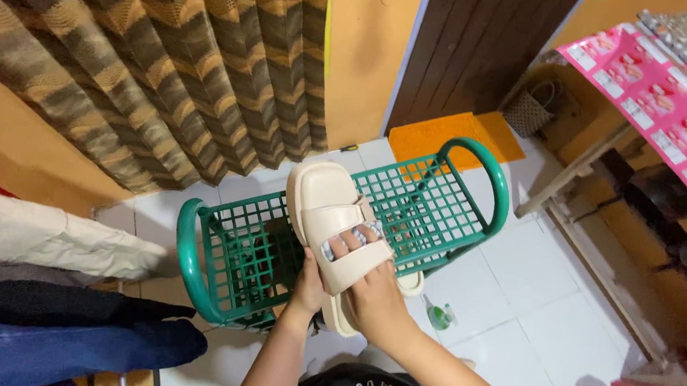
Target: Cleaning and organizing various pairs of shoes on a rack using a cloth.
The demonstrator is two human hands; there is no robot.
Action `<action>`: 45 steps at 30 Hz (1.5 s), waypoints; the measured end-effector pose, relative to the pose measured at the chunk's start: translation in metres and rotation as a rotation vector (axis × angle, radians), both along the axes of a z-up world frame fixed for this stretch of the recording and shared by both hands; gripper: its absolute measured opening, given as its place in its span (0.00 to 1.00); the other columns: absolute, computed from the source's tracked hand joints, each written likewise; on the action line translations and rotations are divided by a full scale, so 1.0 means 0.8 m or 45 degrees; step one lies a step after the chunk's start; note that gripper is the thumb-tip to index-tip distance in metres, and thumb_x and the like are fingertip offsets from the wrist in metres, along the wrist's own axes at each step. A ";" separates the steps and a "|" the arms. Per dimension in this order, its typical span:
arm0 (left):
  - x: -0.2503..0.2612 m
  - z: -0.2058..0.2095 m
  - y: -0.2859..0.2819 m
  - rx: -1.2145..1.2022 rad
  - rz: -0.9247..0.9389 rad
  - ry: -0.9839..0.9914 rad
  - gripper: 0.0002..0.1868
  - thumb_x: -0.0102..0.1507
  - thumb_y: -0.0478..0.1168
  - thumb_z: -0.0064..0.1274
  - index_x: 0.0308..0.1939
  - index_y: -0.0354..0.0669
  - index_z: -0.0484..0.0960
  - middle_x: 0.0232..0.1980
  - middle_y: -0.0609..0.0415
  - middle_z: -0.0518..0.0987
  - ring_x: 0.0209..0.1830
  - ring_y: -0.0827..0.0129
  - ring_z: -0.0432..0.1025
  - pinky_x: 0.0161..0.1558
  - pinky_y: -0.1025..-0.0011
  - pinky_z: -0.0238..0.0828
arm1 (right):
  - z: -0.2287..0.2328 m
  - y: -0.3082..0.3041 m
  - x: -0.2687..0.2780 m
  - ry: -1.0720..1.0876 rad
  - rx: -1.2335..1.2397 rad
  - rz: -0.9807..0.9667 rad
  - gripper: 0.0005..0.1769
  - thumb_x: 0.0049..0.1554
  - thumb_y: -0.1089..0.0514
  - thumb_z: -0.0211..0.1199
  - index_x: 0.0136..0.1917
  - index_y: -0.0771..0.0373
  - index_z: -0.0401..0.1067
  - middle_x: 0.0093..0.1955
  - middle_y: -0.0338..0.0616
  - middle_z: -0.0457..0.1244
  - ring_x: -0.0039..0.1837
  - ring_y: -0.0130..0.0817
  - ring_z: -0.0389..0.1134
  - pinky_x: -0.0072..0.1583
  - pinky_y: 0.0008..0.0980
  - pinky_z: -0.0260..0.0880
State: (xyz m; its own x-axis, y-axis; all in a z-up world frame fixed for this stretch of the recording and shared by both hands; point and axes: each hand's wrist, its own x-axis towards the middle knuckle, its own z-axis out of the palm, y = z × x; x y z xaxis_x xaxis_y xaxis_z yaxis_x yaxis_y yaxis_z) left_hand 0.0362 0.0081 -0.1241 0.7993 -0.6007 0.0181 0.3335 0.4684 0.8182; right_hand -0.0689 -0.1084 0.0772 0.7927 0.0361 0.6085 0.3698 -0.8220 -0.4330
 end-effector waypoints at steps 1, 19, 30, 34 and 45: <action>0.001 -0.008 -0.001 -0.005 0.015 -0.007 0.45 0.69 0.70 0.20 0.74 0.39 0.63 0.71 0.50 0.72 0.70 0.63 0.67 0.69 0.64 0.63 | 0.002 -0.002 -0.004 -0.007 -0.005 0.015 0.37 0.48 0.69 0.63 0.71 0.67 0.64 0.72 0.60 0.58 0.75 0.68 0.54 0.72 0.59 0.54; 0.064 0.059 -0.053 -0.127 0.481 0.013 0.48 0.66 0.75 0.28 0.71 0.37 0.66 0.66 0.43 0.75 0.62 0.55 0.73 0.62 0.56 0.72 | -0.008 -0.164 -0.008 -0.153 0.220 0.158 0.32 0.46 0.77 0.54 0.64 0.62 0.72 0.65 0.49 0.67 0.71 0.56 0.64 0.74 0.51 0.59; 0.017 0.045 -0.137 0.382 0.027 -0.408 0.44 0.70 0.70 0.28 0.73 0.36 0.64 0.69 0.45 0.73 0.68 0.61 0.68 0.68 0.64 0.65 | 0.115 -0.233 0.077 -0.357 -0.307 0.253 0.30 0.50 0.70 0.63 0.65 0.54 0.74 0.70 0.43 0.63 0.72 0.57 0.60 0.70 0.51 0.62; 0.012 0.064 -0.133 0.347 -0.040 -0.317 0.46 0.70 0.71 0.24 0.74 0.36 0.63 0.65 0.41 0.76 0.64 0.58 0.72 0.64 0.61 0.70 | 0.094 -0.254 0.082 -0.377 -0.348 0.285 0.29 0.51 0.70 0.64 0.64 0.50 0.76 0.69 0.38 0.65 0.71 0.53 0.62 0.69 0.49 0.63; 0.011 0.064 -0.149 0.237 -0.219 -0.121 0.48 0.70 0.71 0.19 0.73 0.34 0.67 0.68 0.45 0.75 0.67 0.63 0.69 0.67 0.66 0.65 | 0.082 -0.286 0.089 -0.319 -0.286 0.290 0.26 0.53 0.70 0.61 0.61 0.49 0.78 0.67 0.36 0.66 0.71 0.51 0.63 0.68 0.50 0.64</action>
